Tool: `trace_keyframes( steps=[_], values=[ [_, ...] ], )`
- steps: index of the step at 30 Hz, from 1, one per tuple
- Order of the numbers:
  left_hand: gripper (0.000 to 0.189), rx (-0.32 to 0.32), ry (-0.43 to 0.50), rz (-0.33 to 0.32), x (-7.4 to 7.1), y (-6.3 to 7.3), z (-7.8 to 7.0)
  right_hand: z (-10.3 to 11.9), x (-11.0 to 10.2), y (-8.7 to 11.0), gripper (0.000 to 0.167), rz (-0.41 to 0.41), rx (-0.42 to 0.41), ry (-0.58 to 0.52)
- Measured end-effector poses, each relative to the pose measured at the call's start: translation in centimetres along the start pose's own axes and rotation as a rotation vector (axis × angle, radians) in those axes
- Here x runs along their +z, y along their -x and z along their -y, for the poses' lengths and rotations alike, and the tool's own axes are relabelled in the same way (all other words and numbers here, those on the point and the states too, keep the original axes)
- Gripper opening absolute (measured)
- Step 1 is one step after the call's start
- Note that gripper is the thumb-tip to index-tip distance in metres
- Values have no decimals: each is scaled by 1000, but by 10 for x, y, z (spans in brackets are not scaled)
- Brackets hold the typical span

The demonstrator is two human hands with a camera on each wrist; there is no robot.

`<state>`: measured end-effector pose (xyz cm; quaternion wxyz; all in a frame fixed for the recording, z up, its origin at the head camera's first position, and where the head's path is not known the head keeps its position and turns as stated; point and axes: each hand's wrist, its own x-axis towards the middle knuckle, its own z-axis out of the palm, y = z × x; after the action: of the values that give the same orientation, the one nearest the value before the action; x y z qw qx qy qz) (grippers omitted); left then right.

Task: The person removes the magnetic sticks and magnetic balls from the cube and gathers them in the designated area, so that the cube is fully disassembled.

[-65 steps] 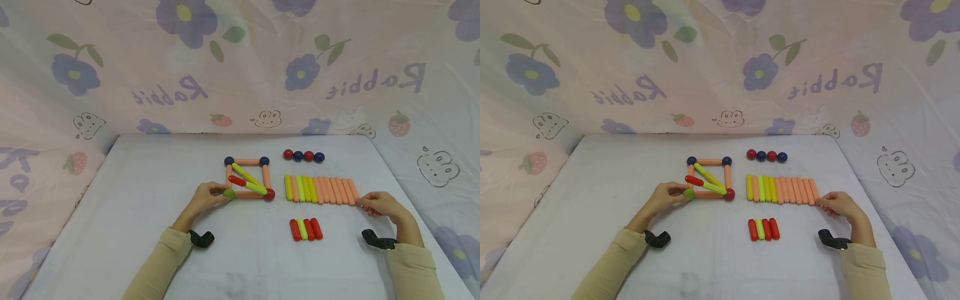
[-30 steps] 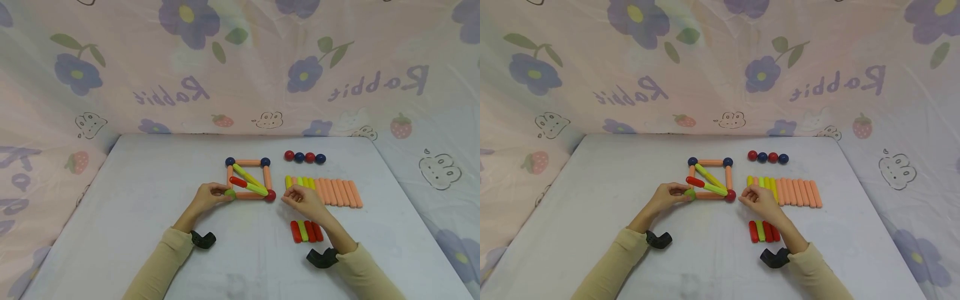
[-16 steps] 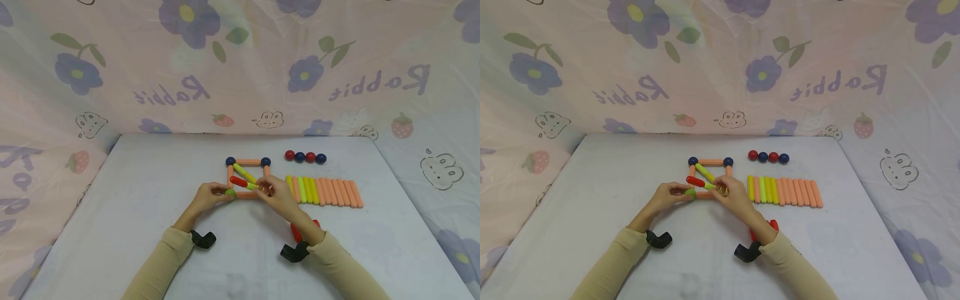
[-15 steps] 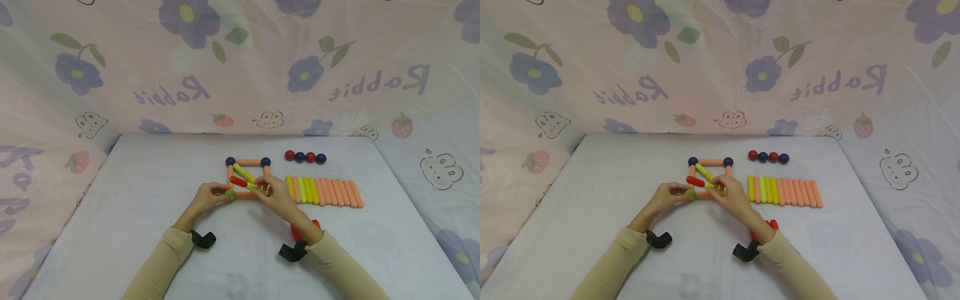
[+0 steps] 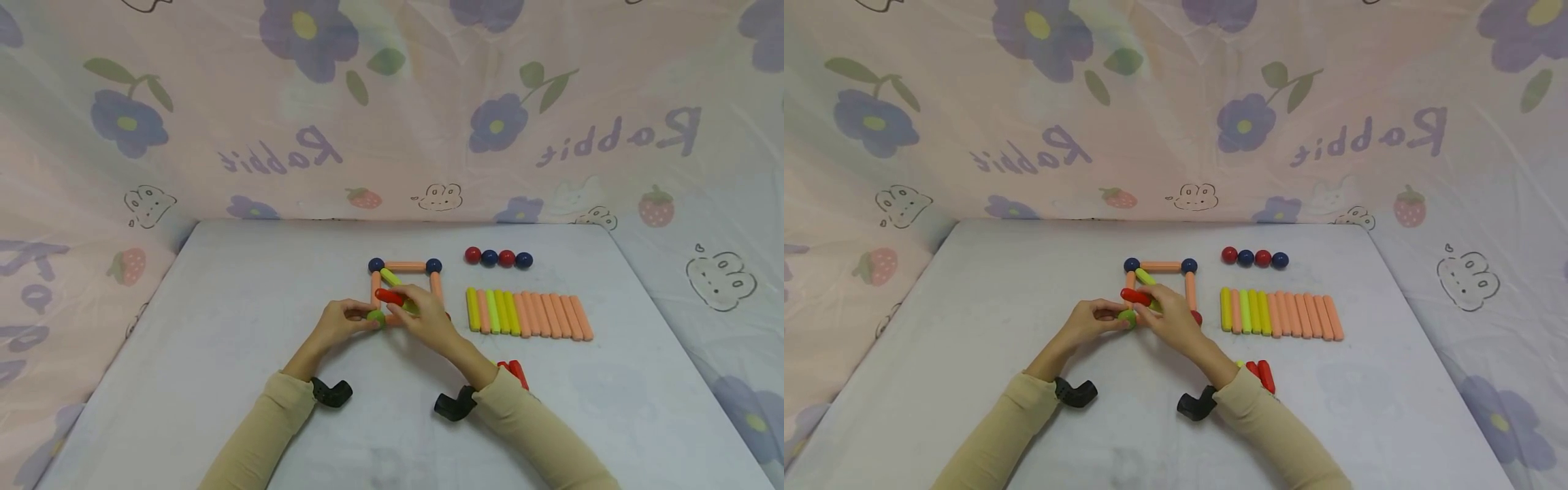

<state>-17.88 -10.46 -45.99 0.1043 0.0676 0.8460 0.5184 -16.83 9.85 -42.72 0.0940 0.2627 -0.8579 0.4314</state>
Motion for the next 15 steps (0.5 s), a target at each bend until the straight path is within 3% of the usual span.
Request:
trace_keyframes(
  steps=[15],
  values=[
    [34,-8,2,-11,1,-1,1,-2,3,-1,29,44,107,-50]
  ],
)
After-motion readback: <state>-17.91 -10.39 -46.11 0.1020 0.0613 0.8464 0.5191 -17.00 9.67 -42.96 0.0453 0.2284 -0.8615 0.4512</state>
